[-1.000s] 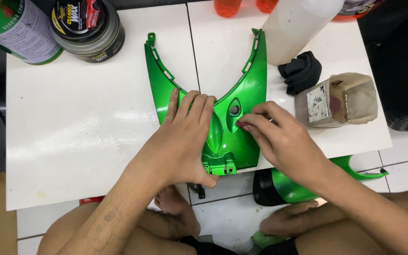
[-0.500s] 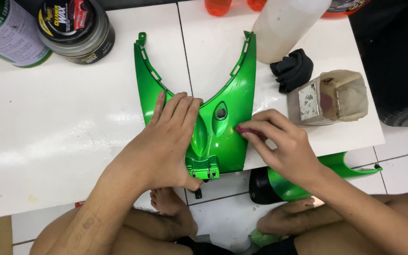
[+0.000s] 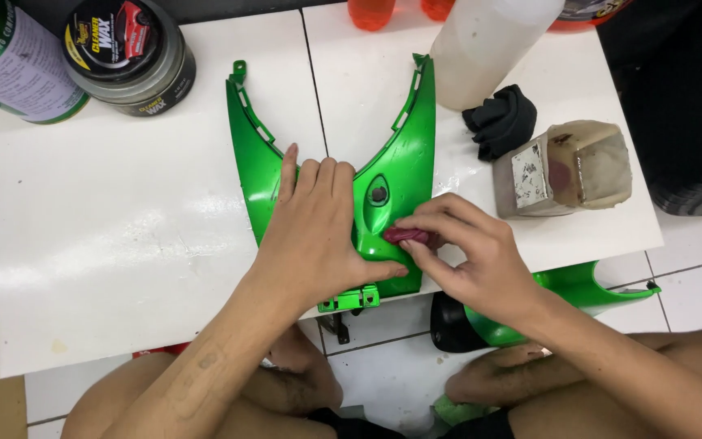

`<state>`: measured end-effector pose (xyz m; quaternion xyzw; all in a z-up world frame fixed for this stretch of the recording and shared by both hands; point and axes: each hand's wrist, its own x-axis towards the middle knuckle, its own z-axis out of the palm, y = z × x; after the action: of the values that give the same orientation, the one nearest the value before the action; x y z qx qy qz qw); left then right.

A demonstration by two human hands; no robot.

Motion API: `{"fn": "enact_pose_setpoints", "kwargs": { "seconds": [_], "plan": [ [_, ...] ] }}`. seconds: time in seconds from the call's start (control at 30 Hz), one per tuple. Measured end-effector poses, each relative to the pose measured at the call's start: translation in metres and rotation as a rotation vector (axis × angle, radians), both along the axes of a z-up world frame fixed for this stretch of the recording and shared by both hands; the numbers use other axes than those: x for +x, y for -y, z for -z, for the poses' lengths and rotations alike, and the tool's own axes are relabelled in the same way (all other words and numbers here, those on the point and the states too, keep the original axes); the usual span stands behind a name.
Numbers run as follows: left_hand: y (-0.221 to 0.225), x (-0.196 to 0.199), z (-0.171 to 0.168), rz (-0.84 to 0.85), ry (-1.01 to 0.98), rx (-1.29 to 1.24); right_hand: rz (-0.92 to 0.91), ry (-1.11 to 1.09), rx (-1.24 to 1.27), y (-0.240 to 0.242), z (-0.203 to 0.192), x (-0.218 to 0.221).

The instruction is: The person sits on the floor and uses a small cloth to apply a substance from a container onto a green motorcycle part. They repeatedly rub the surface of the part, focusing on different areas, and occasionally dip the cloth back into the container to reload the substance.

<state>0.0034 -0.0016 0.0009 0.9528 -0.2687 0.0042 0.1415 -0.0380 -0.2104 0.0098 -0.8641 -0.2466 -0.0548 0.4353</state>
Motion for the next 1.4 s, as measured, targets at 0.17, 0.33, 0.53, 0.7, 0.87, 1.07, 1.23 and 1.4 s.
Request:
{"fn": "enact_pose_setpoints", "kwargs": {
  "seconds": [0.17,0.33,0.53,0.7,0.87,1.07,1.23,1.4],
  "plan": [
    [-0.006,0.008,0.0,0.016,-0.088,-0.029,0.005,0.043,0.016,-0.005,-0.001,-0.007],
    [-0.015,0.008,-0.004,0.084,-0.2,0.005,0.118,0.056,0.009,-0.002,0.0,-0.001],
    [-0.029,0.01,-0.005,0.142,-0.212,0.05,-0.025,0.05,0.008,-0.007,0.007,-0.008],
    [-0.025,0.009,-0.011,0.169,-0.321,0.048,0.044,0.007,0.08,-0.015,-0.001,-0.009],
    [-0.022,0.013,-0.006,0.239,-0.263,0.077,0.18,0.036,0.045,-0.011,0.009,-0.012],
    [-0.025,0.022,-0.007,0.286,-0.228,0.07,0.146,0.02,0.078,-0.011,0.006,-0.015],
    [-0.024,0.025,-0.002,0.314,-0.147,0.103,0.356,-0.013,0.078,-0.008,0.013,-0.009],
    [-0.026,0.027,-0.003,0.327,-0.19,0.071,0.128,0.032,0.086,-0.021,0.019,-0.023]
  ]
}}
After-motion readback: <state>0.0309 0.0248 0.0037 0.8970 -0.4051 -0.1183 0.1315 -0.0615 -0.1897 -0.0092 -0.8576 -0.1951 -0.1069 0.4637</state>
